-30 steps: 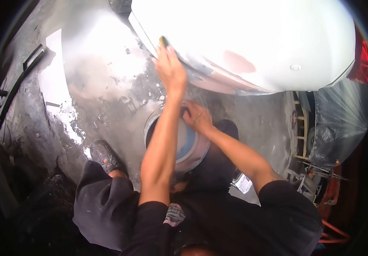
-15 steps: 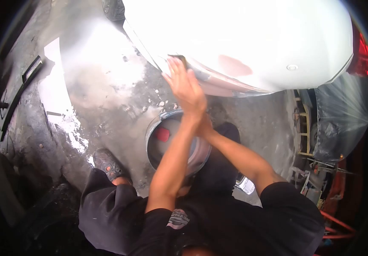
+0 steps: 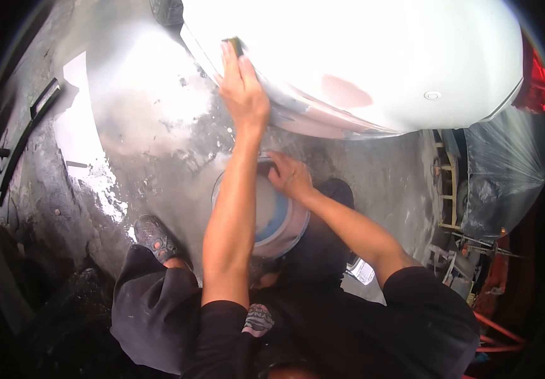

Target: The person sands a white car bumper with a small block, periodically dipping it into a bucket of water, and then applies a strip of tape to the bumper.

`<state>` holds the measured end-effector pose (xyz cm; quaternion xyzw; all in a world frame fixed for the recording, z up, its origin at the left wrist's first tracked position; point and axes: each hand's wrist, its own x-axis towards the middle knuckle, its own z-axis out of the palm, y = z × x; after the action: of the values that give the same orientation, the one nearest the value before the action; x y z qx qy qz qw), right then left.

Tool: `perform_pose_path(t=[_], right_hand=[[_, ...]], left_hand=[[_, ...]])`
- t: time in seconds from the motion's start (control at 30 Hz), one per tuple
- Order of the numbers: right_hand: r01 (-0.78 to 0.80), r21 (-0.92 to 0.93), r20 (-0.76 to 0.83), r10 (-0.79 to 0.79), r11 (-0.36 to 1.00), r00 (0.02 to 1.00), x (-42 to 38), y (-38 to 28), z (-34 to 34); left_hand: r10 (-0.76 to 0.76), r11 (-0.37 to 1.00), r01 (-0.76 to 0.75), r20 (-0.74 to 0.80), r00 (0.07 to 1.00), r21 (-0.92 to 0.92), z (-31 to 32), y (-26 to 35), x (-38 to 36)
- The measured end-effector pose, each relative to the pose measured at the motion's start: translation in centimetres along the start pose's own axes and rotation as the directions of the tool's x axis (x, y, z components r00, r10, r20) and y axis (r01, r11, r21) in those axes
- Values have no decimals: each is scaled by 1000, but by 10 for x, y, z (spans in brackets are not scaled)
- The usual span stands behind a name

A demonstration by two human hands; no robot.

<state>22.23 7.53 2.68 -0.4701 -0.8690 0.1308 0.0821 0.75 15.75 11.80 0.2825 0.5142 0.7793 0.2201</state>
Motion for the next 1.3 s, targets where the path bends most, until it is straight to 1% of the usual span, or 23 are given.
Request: perform_pose_path(t=[0.03, 0.07, 0.13, 0.17, 0.2, 0.27, 0.3, 0.4, 0.47, 0.53, 0.6, 0.63, 0.77, 0.83, 0.87, 0.93, 0.97, 1.0, 1.13, 1.2, 1.23, 1.27, 1.3], right_hand=[[-59, -62, 83, 64, 996, 994, 1, 2, 1], [-49, -56, 62, 53, 997, 997, 6, 8, 1], [-139, 142, 172, 114, 980, 978, -3, 16, 4], [-47, 81, 70, 42, 996, 997, -6, 13, 2], [-45, 72, 78, 39, 996, 996, -1, 10, 2], [-8, 29, 3, 8, 1000, 1000, -1, 7, 6], [-55, 41, 51, 53, 998, 997, -1, 0, -2], [6, -40, 29, -5, 999, 1000, 0, 8, 6], [-58, 20, 65, 57, 998, 996, -1, 9, 1], [-124, 60, 111, 117, 990, 987, 4, 11, 0], [-36, -35, 91, 39, 999, 995, 1, 7, 2], [2, 37, 29, -3, 999, 1000, 0, 3, -1], [38, 30, -8, -37, 999, 999, 4, 4, 1], [28, 240, -34, -20, 970, 999, -3, 6, -1], [30, 235, -34, -23, 972, 999, -2, 4, -2], [-118, -11, 172, 118, 993, 978, -1, 5, -5], [-13, -6, 86, 14, 1000, 996, -1, 9, 2], [-32, -2, 97, 32, 999, 995, -11, 4, 5], [-138, 33, 102, 134, 990, 986, -12, 29, 20], [99, 325, -109, -66, 941, 992, -15, 48, 39], [71, 318, -103, -40, 945, 994, -2, -7, -7], [72, 310, -94, -45, 948, 995, 5, -1, -8], [35, 179, -5, -35, 983, 999, 5, 5, -6]], left_hand=[[-2, 997, 2, -3, 1000, 77, 3, 3, -17], [22, 997, -22, -1, 1000, 76, 9, 8, -37], [24, 974, -18, -22, 999, 227, 16, 9, -76], [44, 968, -38, -20, 999, 247, 18, -2, -72], [37, 970, -29, -29, 999, 242, 15, -6, -48], [-76, 997, 76, -1, 997, 7, 1, -12, 1], [-87, 996, 87, -1, 996, 12, -3, -16, 3], [48, 988, -46, -6, 999, 148, 2, -9, 1], [83, 930, -87, 25, 996, 357, 13, -8, -68], [66, 953, -62, -4, 998, 296, 17, -3, -65], [12, 976, -13, 3, 1000, 219, 3, -12, -27], [-14, 991, 16, -10, 1000, 130, -2, -13, -2], [77, 957, -86, 42, 996, 276, 6, -14, -49], [88, 947, -96, 41, 995, 307, 17, -15, -89], [92, 940, -98, 33, 995, 328, 21, -16, -96], [109, 944, -100, -12, 994, 316, 14, -16, -53], [29, 964, -24, -14, 999, 266, 6, -12, -27], [-46, 975, 47, -11, 999, 219, 1, -11, -19], [25, 961, -27, 10, 1000, 277, 20, -3, -95], [-7, 964, 1, 20, 1000, 267, 28, -8, -112], [15, 960, -18, 10, 1000, 279, 26, -12, -102], [31, 955, -29, -4, 999, 294, 23, -16, -90], [-41, 961, 42, -11, 999, 273, 15, -9, -66]])
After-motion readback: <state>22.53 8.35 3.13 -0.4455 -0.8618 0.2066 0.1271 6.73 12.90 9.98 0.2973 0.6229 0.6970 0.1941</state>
